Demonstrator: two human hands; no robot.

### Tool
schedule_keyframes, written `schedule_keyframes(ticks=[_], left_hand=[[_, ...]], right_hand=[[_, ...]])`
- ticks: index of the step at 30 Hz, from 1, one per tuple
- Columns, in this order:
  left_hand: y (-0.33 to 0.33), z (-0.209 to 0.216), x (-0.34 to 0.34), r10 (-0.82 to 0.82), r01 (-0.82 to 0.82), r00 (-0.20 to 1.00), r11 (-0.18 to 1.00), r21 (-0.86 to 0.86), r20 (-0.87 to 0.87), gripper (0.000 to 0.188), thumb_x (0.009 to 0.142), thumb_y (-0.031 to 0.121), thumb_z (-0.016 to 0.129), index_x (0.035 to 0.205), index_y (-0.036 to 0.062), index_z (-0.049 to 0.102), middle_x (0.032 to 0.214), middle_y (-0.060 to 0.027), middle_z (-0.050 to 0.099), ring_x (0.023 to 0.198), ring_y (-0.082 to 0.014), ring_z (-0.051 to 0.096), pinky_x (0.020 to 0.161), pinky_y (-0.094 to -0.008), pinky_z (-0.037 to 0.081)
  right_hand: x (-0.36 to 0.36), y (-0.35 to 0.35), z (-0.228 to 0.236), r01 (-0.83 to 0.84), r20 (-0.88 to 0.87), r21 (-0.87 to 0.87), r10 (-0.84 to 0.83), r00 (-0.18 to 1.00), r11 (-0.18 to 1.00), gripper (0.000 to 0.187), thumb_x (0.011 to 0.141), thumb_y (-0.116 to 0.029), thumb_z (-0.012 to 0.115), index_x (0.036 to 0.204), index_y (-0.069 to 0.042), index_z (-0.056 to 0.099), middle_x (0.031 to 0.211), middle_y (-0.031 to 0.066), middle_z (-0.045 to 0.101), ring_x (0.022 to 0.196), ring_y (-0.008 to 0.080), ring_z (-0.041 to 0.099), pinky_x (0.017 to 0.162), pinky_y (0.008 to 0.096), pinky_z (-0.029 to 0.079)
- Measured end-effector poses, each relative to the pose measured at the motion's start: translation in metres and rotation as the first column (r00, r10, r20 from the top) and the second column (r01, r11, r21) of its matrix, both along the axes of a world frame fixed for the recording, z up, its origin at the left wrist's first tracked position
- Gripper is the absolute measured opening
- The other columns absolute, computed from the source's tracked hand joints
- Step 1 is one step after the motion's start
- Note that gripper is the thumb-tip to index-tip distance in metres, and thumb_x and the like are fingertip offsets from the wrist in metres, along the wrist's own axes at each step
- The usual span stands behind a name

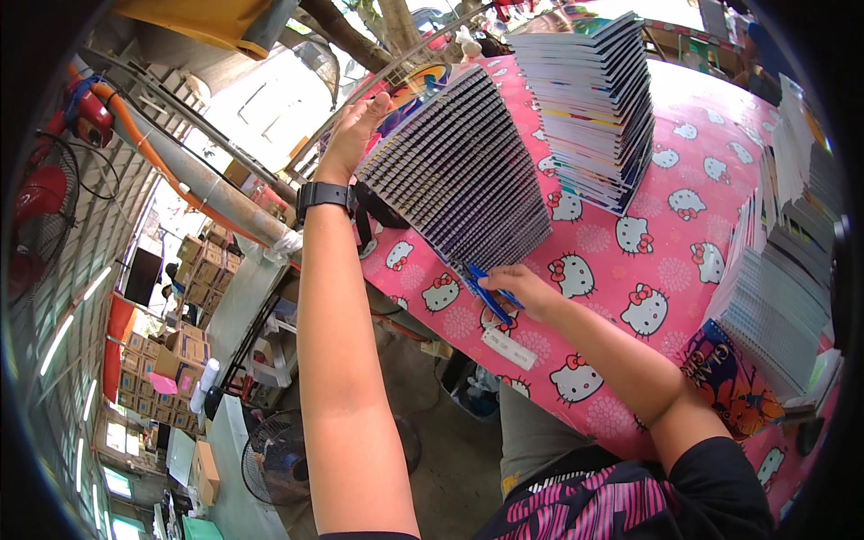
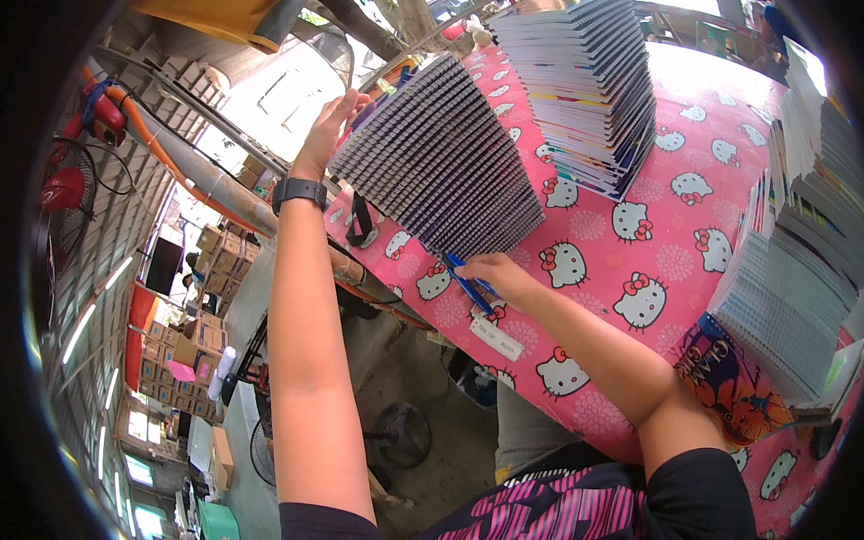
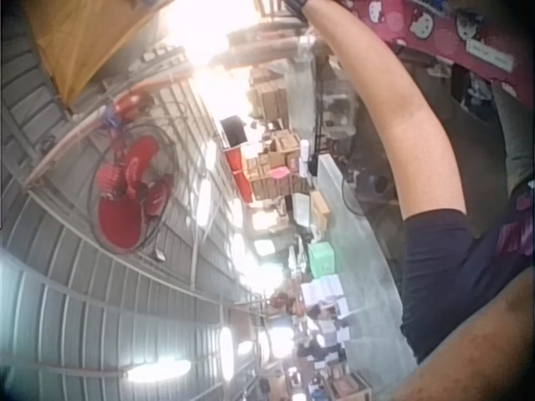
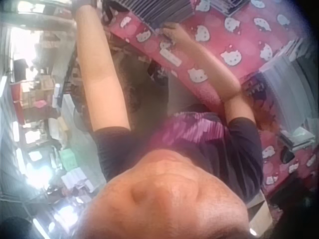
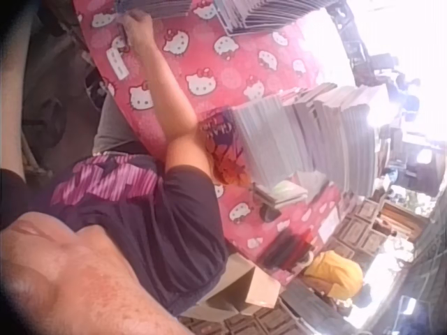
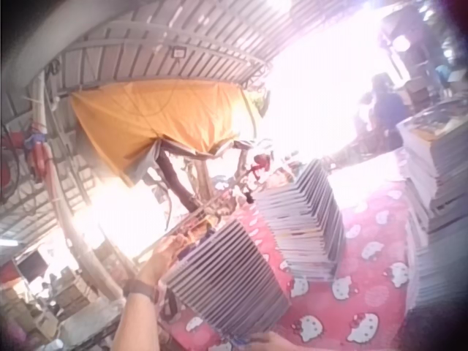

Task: The person cuts plastic binding strips from stacks of notebooks using scissors.

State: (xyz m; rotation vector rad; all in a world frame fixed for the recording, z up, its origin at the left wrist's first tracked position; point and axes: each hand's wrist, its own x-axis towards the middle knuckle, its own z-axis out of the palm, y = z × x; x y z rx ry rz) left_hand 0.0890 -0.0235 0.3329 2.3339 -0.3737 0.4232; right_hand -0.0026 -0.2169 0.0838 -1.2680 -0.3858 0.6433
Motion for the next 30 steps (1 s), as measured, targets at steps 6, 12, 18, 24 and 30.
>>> schedule_keyframes(ticks=[6,12,18,24,30], left_hand=[[-0.001,0.0,-0.002,-0.02,0.02,1.0,1.0,-0.012,-0.011,0.077,0.079,0.071,0.046,0.109,0.0016,0.059,0.112,-0.0133,0.048,0.114,-0.0228,0.041,0.103,-0.0351,0.027],[0.001,-0.001,0.001,-0.017,0.017,1.0,1.0,-0.009,-0.02,0.077,0.079,0.071,0.046,0.111,0.0018,0.058,0.113,-0.0133,0.047,0.114,-0.0226,0.041,0.103,-0.0346,0.027],[-0.001,0.003,-0.005,-0.003,0.003,1.0,1.0,0.027,-0.014,0.077,0.079,0.071,0.046,0.112,0.0024,0.058,0.112,-0.0127,0.046,0.115,-0.0224,0.041,0.103,-0.0342,0.027],[0.007,0.001,0.002,-0.011,0.011,1.0,1.0,0.017,0.001,0.077,0.079,0.07,0.046,0.111,0.0014,0.058,0.112,-0.0126,0.047,0.114,-0.0217,0.042,0.102,-0.0334,0.028],[-0.002,0.0,-0.001,-0.024,0.023,0.999,1.0,-0.016,-0.031,0.081,0.078,0.072,0.046,0.111,-0.0001,0.059,0.116,-0.0159,0.046,0.117,-0.0252,0.042,0.103,-0.0352,0.027]], right_hand=[[-0.02,0.001,-0.002,0.55,0.771,-0.252,-0.178,0.611,0.796,0.047,0.072,-0.027,0.069,0.111,-0.005,0.056,0.1,0.0142,0.059,0.094,0.0298,0.057,0.078,0.0382,0.046],[-0.018,0.003,0.0,0.673,0.929,-0.173,-0.108,0.354,0.719,0.056,0.069,-0.025,0.07,0.118,-0.006,0.051,0.1,0.0113,0.054,0.096,0.0281,0.048,0.083,0.0396,0.037],[-0.02,0.004,0.002,0.673,0.943,-0.119,-0.129,0.307,0.73,0.057,0.068,-0.025,0.07,0.118,-0.005,0.051,0.102,0.0111,0.054,0.098,0.0275,0.048,0.082,0.0393,0.037],[-0.019,0.01,-0.004,0.661,0.939,-0.136,-0.117,0.324,0.738,0.047,0.071,-0.021,0.068,0.112,-0.003,0.054,0.095,0.0113,0.057,0.089,0.0273,0.054,0.078,0.0387,0.043],[-0.013,-0.003,-0.006,-0.084,0.086,-0.294,0.113,0.99,0.952,0.037,0.075,-0.023,0.066,0.105,-0.004,0.058,0.095,0.0136,0.06,0.089,0.0247,0.058,0.075,0.0377,0.047]])
